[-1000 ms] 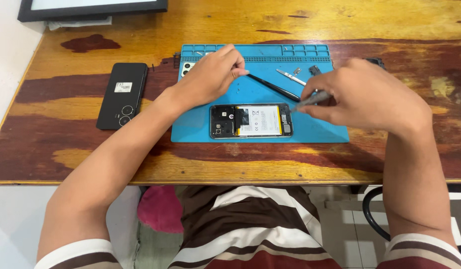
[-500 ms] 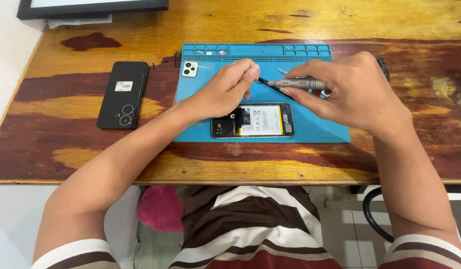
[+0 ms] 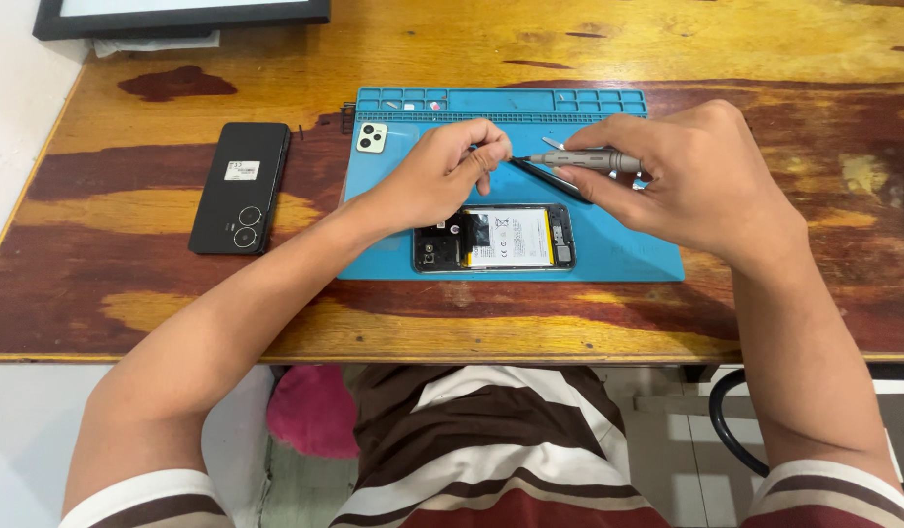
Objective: The person uses a screwdriver to remove and install screws on a disassembled smartphone placed on a blue mat. They handle small screws and a transparent camera module, positioning the module over the phone's rear camera area.
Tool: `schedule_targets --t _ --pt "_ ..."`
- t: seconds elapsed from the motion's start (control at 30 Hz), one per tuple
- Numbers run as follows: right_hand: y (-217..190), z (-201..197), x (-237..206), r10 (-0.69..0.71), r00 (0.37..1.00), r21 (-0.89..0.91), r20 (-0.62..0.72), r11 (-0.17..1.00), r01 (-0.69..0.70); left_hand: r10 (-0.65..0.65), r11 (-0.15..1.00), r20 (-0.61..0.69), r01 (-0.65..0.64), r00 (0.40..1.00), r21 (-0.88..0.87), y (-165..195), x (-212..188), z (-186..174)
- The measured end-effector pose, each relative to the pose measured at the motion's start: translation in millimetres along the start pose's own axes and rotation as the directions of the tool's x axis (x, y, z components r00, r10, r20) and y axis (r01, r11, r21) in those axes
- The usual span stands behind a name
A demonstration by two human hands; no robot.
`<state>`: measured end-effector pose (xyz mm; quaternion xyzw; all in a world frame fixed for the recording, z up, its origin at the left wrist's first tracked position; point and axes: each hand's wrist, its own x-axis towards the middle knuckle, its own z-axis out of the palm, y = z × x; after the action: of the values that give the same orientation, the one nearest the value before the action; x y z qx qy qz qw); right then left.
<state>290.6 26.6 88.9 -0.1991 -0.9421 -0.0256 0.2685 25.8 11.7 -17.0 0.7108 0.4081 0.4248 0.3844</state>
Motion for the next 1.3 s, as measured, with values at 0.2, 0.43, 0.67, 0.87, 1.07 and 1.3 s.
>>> schedule_targets --t 0.2,0.43,0.67,0.87,1.07,1.3 --pt "-0.5 0.8 -1.6 -0.017 0.999 0.021 -0.044 1.000 0.018 -0.017 0.998 -0.047 0.015 0.999 -0.059 -0.7 0.9 0.6" --pt "0.3 2.3 -2.4 -0.017 0.998 0.027 -0.054 0.999 0.019 -0.058 0.993 -0.038 0.054 0.998 -0.105 2.9 0.4 5.1" --pt "-0.2 4.3 -2.4 -0.007 0.998 0.000 -0.057 1.000 0.007 -0.033 0.988 -0.026 0.029 0.999 -0.154 5.5 -0.6 6.7" --pt "0.3 4.1 -3.3 -0.016 0.998 -0.005 -0.064 1.000 0.016 -0.078 0.985 -0.023 0.073 0.997 -0.158 7.9 -1.3 8.1" --pt "-0.1 3.6 -2.8 -0.015 0.998 -0.016 -0.061 1.000 0.014 -0.109 0.982 -0.027 0.104 0.994 -0.159 14.2 -2.3 7.6" --pt "0.1 2.7 -1.8 -0.032 0.998 -0.013 -0.052 0.999 0.032 -0.131 0.989 -0.047 0.127 0.990 -0.079 15.0 -3.5 6.0"
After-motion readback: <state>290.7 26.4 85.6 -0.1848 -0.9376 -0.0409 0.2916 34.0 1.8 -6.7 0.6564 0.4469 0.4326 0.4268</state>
